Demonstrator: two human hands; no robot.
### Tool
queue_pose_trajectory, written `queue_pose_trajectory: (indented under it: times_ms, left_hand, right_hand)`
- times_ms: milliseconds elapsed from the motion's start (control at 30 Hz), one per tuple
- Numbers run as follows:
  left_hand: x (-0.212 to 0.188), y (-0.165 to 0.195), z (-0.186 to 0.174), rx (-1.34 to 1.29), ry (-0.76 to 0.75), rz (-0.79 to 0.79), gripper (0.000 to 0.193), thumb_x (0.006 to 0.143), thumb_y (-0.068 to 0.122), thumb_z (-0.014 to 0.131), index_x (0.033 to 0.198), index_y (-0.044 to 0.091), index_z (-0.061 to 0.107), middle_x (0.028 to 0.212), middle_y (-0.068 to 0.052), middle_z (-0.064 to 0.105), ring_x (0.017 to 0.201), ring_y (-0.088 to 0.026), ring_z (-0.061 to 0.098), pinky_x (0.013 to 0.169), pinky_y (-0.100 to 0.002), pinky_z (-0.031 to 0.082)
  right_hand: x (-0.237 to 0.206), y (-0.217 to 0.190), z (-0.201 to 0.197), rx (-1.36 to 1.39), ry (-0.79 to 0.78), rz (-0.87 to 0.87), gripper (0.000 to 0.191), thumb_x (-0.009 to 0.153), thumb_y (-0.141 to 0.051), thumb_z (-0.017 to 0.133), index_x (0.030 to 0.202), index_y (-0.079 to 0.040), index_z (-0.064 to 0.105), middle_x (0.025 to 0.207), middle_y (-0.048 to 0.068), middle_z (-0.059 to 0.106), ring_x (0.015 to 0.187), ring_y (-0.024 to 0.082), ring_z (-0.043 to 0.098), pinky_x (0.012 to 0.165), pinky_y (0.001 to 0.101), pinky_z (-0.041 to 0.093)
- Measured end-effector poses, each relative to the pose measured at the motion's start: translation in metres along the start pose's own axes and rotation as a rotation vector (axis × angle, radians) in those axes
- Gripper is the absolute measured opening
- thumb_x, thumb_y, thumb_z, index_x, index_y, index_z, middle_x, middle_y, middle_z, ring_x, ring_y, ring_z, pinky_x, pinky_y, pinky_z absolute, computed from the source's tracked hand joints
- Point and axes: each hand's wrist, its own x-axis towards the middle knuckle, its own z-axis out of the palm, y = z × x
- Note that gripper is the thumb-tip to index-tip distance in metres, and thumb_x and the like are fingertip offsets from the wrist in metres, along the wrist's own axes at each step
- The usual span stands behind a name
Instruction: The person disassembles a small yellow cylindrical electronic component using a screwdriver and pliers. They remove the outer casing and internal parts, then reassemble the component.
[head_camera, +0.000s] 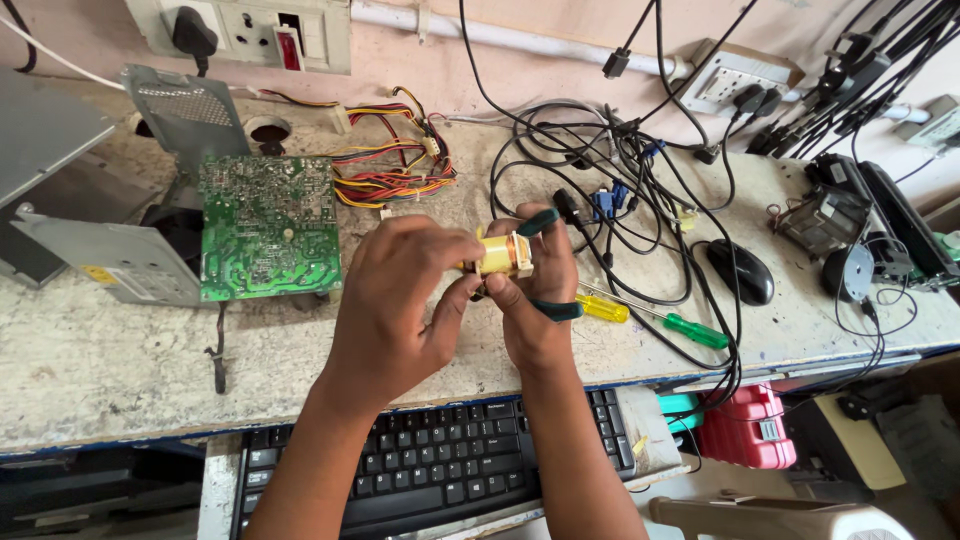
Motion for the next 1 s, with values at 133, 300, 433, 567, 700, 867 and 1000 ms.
queue_pose_trajectory:
  times_ms: [133,300,433,567,700,867,1000]
  left_hand:
    - [-0.002,0.002,0.003,0.119,-0.011,-0.003,0.037,0.089,0.003,0.077,0.121,0.009,0.06,0.113,-0.006,0.07,0.108,-0.031,0.062,0.095,-0.046,0.047]
    - [-0.003,-0.001,-0.002,0.263,-0.043,0.076,0.037,0.089,0.005,0.078,0.121,0.007,0.059,0.108,-0.005,0.071,0.102,-0.029,0.061,0.09,-0.046,0.045]
    - [-0.003,-0.002,-0.001,0.288,-0.045,0.072,0.037,0.09,0.004,0.076,0.123,0.007,0.059,0.106,-0.004,0.07,0.101,-0.027,0.061,0.09,-0.045,0.046]
    - [-0.004,-0.002,-0.001,0.31,-0.051,0.083,0.038,0.091,0.001,0.073,0.125,0.006,0.058,0.104,-0.003,0.07,0.099,-0.027,0.061,0.089,-0.045,0.046]
    - [-0.005,-0.001,0.0,0.307,-0.044,0.016,0.043,0.09,-0.002,0.073,0.129,0.006,0.057,0.094,-0.008,0.062,0.092,-0.027,0.06,0.083,-0.044,0.048]
    - [-0.005,-0.004,0.002,0.136,-0.048,-0.06,0.046,0.089,-0.006,0.07,0.131,0.004,0.054,0.101,-0.008,0.064,0.096,-0.028,0.059,0.087,-0.045,0.049]
    - [-0.003,-0.009,0.005,-0.12,-0.01,-0.08,0.052,0.094,0.005,0.072,0.138,0.001,0.046,0.114,-0.017,0.06,0.111,-0.034,0.056,0.104,-0.047,0.046]
  right_hand:
    - [0.0,0.001,0.003,-0.177,0.019,-0.092,0.069,0.09,-0.004,0.081,0.146,-0.004,0.04,0.121,0.011,0.058,0.108,0.017,0.058,0.094,0.0284,0.051]
    - [-0.001,0.001,0.009,-0.342,0.022,-0.162,0.062,0.092,-0.002,0.079,0.141,-0.005,0.041,0.121,0.01,0.057,0.108,0.015,0.057,0.094,0.0275,0.052]
    - [-0.001,0.0,0.011,-0.325,0.024,-0.163,0.06,0.092,-0.001,0.08,0.139,-0.004,0.042,0.12,0.011,0.057,0.108,0.016,0.057,0.097,0.0283,0.052]
    - [0.0,-0.001,0.01,-0.317,0.013,-0.165,0.059,0.091,0.0,0.08,0.136,-0.003,0.043,0.118,0.011,0.058,0.107,0.016,0.059,0.097,0.0286,0.053]
    - [-0.002,0.0,0.012,-0.448,0.014,-0.241,0.054,0.091,0.004,0.077,0.133,-0.002,0.043,0.119,0.012,0.057,0.109,0.016,0.058,0.1,0.028,0.052]
    - [-0.005,0.003,0.013,-0.451,0.054,-0.227,0.058,0.091,0.005,0.078,0.134,-0.004,0.041,0.121,0.012,0.057,0.111,0.017,0.06,0.1,0.0303,0.056]
    - [-0.004,0.002,0.008,-0.274,0.052,-0.17,0.061,0.09,0.0,0.079,0.137,-0.004,0.041,0.121,0.012,0.058,0.11,0.018,0.06,0.097,0.0299,0.053]
